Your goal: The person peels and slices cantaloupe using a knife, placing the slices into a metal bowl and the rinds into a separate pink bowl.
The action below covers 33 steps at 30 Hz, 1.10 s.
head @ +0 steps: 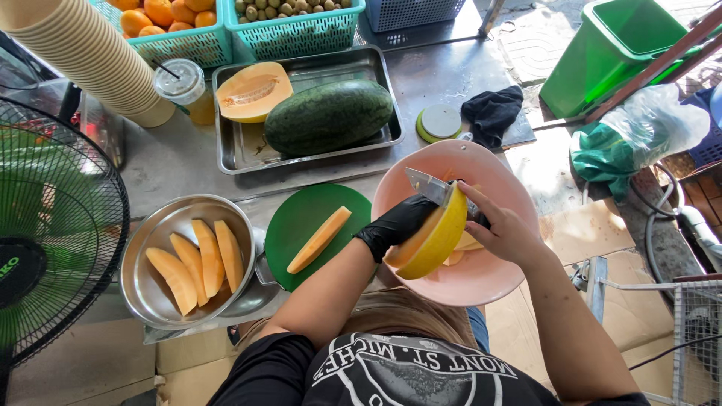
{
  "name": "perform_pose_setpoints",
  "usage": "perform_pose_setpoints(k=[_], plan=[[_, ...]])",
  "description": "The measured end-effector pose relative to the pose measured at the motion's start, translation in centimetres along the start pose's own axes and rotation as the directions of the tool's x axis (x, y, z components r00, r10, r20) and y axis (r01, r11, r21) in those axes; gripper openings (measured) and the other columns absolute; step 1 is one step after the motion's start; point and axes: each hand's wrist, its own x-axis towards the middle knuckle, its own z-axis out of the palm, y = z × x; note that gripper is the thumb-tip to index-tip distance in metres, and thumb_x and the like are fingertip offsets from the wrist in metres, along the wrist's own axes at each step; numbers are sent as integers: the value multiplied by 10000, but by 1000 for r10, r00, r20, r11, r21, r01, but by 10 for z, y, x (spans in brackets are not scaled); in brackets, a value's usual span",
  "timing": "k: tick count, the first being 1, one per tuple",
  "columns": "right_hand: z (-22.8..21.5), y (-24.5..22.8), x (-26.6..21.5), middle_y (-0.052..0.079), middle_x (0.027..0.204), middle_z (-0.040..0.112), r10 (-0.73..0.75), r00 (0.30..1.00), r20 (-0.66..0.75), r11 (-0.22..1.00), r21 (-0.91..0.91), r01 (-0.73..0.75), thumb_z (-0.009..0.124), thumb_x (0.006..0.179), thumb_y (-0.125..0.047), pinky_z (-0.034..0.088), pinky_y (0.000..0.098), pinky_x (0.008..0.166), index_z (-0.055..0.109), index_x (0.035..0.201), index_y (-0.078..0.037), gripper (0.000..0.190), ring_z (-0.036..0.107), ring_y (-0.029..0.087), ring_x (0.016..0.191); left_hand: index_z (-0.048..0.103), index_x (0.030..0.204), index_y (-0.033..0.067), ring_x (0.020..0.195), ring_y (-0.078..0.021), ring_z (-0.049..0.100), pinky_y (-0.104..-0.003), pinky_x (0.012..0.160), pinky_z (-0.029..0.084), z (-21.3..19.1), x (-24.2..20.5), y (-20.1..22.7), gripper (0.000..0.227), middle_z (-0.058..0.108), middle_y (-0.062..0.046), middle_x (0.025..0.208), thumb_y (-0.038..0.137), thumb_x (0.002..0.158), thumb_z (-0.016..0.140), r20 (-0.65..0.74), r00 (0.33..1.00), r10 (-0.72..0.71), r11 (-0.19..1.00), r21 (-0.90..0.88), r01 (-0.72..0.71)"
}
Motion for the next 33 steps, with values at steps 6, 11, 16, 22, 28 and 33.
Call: perform_pose_setpoints(k=[6,11,16,22,28,33], plan=[[2,48,12,158,1034,611,172,982,76,967,177,-183,683,927,-77,530,319,750,472,1529,-206,651,620,200,832,602,1369,61,1084,-160,676,-305,960,528,-7,9,15,397,694,-91,1244,300,1075,486,248,864,-439,521,-713,470],[-21,63,8,188,1131,675,196,981,13,957,218,-194,603,972,-67,537,350,834,356,1657,-221,744,674,278,889,593,1400,22,887,-161,683,-303,763,569,-41,5,20,457,679,-100,1100,392,1143,522,271,826,-494,211,-884,417],[-39,23,16,293,1180,678,579,810,-92,699,-455,-551,638,952,-215,499,552,922,197,1696,-275,868,645,489,1080,585,1478,224,759,-159,619,-294,631,528,-69,-17,37,432,673,-37,1028,343,1063,564,2,838,-546,317,-925,208],[25,-22,-10,195,1187,704,107,959,-262,964,-209,-165,601,1039,-243,574,459,929,456,1547,-202,530,715,374,1024,593,1291,266,735,-208,579,-330,601,492,-73,-20,31,382,611,-31,923,537,1029,528,81,884,-460,-182,-983,-5],[80,-76,-46,117,949,738,-36,997,62,968,-247,51,705,878,-362,567,424,711,492,1508,-148,698,719,323,780,594,1208,210,725,-210,546,-348,600,481,-68,-17,18,318,608,-38,929,465,1032,522,140,914,-381,-365,-931,-10],[74,-87,-34,126,980,749,-100,995,20,955,-278,102,695,880,-366,553,436,662,489,1490,-138,682,715,324,754,605,1214,233,669,-202,546,-334,565,483,-65,-13,33,299,614,-29,887,454,1031,521,136,921,-366,-348,-938,0]])
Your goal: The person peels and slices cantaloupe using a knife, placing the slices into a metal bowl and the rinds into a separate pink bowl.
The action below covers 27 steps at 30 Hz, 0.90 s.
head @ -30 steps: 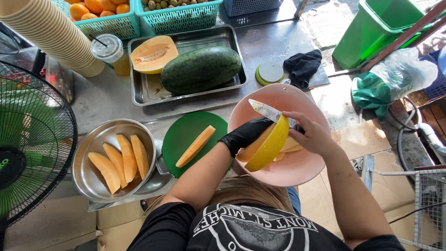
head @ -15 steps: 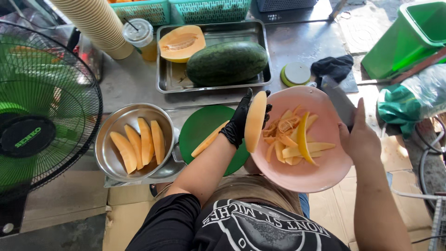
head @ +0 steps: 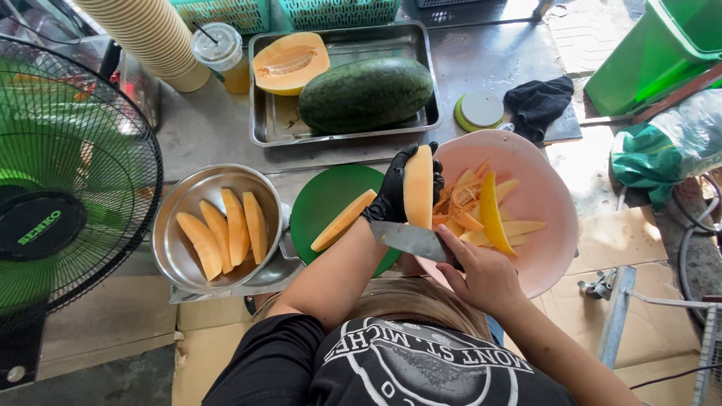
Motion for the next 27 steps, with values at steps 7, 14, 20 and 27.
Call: perform_pose_setpoints(k=[7,14,20,27], plan=[[-22,5,17,133,807,707,130,984,121,992,-23,-128,700,867,-367,539,444,641,387,1563,-124,801,689,324,667,596,1427,217,723,-219,607,-333,637,540,10,-4,-22,438,622,-53,914,429,1052,513,-192,975,114,950,309,-50],[-16,-1,7,61,733,708,26,995,93,1000,14,-28,701,858,-383,530,429,580,391,1531,-142,779,689,288,623,546,1379,246,703,-211,603,-352,585,526,5,5,-9,422,615,-34,883,454,1015,495,-83,995,54,987,158,-40],[-19,3,15,75,742,693,1,999,40,1000,26,-2,692,873,-375,523,435,594,363,1554,-102,804,673,301,641,572,1421,238,714,-192,609,-328,587,523,21,1,-19,445,616,-36,913,452,1033,524,-130,988,77,963,268,-39],[-26,8,27,160,770,692,86,994,64,995,42,-89,672,897,-342,524,485,636,269,1601,-119,840,678,392,701,567,1489,169,830,-166,649,-309,741,571,22,1,-31,495,646,-71,1002,389,1045,561,-128,981,146,933,347,-94]])
